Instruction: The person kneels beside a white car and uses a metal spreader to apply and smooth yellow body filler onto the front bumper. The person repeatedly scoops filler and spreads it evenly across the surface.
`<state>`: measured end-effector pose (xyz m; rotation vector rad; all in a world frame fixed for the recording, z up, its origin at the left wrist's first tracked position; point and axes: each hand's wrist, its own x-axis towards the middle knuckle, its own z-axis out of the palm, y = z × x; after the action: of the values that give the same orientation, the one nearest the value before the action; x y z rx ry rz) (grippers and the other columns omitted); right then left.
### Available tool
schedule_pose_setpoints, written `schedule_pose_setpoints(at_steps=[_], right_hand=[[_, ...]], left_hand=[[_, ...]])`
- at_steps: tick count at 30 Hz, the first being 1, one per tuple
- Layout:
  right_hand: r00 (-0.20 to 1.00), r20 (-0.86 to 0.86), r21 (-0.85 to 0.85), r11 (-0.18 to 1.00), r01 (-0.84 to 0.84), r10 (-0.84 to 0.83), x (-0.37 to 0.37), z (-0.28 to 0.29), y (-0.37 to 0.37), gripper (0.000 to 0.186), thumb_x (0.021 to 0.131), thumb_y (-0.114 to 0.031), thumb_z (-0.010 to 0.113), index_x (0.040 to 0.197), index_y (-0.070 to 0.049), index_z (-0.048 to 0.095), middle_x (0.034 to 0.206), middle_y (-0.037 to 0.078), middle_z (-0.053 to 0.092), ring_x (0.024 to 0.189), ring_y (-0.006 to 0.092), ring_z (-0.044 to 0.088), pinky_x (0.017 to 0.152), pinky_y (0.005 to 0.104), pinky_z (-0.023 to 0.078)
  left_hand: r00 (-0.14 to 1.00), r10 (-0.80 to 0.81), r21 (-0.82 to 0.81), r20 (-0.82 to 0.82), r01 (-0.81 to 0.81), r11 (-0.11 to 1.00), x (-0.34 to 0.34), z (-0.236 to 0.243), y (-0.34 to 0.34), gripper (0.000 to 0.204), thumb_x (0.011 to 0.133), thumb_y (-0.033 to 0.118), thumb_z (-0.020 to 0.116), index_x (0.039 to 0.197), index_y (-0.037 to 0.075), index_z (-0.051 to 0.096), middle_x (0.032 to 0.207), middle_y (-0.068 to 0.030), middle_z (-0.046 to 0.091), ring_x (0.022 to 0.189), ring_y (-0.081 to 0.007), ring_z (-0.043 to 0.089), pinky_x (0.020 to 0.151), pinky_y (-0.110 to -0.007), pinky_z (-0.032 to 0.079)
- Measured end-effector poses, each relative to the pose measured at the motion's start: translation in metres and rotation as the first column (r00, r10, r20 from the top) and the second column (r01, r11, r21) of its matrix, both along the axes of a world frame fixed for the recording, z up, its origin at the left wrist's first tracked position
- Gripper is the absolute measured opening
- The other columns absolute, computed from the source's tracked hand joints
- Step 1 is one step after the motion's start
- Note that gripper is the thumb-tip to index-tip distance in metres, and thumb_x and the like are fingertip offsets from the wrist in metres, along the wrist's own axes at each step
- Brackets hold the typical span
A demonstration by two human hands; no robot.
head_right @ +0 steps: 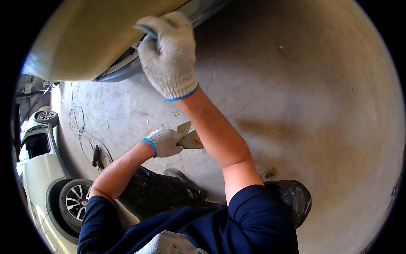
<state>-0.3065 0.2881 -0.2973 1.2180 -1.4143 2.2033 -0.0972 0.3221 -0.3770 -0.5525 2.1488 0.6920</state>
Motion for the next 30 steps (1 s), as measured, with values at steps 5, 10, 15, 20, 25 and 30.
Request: schedule_pose_setpoints(at_steps=[5,10,15,20,25,30], right_hand=[[0.969,0.247,-0.182,0.982,0.044,0.003,-0.051,-0.007,0.01,0.03,0.079,0.003,0.066,0.105,-0.01,0.076,0.09,0.007,0.066,0.092,0.0251,0.063,0.085,0.0391,0.052],[0.89,0.448,-0.241,0.97,0.033,0.081,-0.109,0.008,-0.005,0.031,0.079,0.003,0.066,0.105,-0.009,0.075,0.091,0.007,0.065,0.094,0.0257,0.063,0.086,0.0395,0.052],[0.913,0.407,-0.245,0.966,0.076,0.032,-0.091,0.008,-0.018,0.032,0.078,0.004,0.066,0.106,-0.009,0.075,0.092,0.008,0.065,0.095,0.0262,0.062,0.086,0.0399,0.051],[0.982,0.146,-0.205,0.968,0.147,-0.118,-0.009,-0.007,-0.015,0.033,0.077,0.004,0.066,0.107,-0.009,0.074,0.093,0.008,0.065,0.096,0.0268,0.062,0.087,0.0402,0.051],[1.0,0.025,0.051,0.999,-0.001,0.0,0.07,-0.013,-0.012,0.031,0.085,0.004,0.065,0.111,-0.009,0.075,0.094,0.01,0.068,0.095,0.0284,0.061,0.092,0.04,0.05],[0.975,0.221,-0.058,0.998,-0.007,0.019,0.043,-0.019,0.0,0.022,0.094,-0.002,0.065,0.115,-0.004,0.073,0.101,0.011,0.065,0.099,0.0267,0.059,0.091,0.0389,0.049]], left_hand=[[0.999,0.027,0.001,0.026,-0.027,1.0,-0.009,0.017,0.003,0.035,0.089,0.03,0.059,0.104,0.0,0.07,0.098,-0.0274,0.072,0.094,-0.0458,0.07,0.088,-0.053,0.055],[0.999,0.034,-0.011,0.028,-0.033,0.999,0.005,0.011,0.004,0.034,0.089,0.029,0.058,0.103,0.0,0.07,0.097,-0.0274,0.072,0.095,-0.0456,0.07,0.087,-0.053,0.055],[0.997,0.062,-0.001,0.049,-0.062,0.998,0.002,0.023,0.003,0.034,0.089,0.028,0.058,0.104,0.001,0.071,0.098,-0.0275,0.072,0.096,-0.0455,0.07,0.087,-0.053,0.055],[0.998,0.034,0.015,0.053,-0.034,0.999,0.001,0.01,0.001,0.032,0.087,0.025,0.059,0.105,0.001,0.071,0.1,-0.0261,0.073,0.098,-0.0442,0.07,0.088,-0.052,0.055],[0.994,0.016,0.048,-0.11,-0.011,0.999,0.02,-0.022,-0.001,0.03,0.086,0.021,0.059,0.106,0.003,0.074,0.102,-0.0232,0.074,0.099,-0.0419,0.071,0.087,-0.051,0.057],[0.998,0.063,0.028,0.002,-0.063,0.998,0.008,0.007,0.0,0.03,0.086,0.02,0.059,0.106,0.003,0.074,0.101,-0.023,0.074,0.097,-0.0418,0.072,0.085,-0.051,0.057]])
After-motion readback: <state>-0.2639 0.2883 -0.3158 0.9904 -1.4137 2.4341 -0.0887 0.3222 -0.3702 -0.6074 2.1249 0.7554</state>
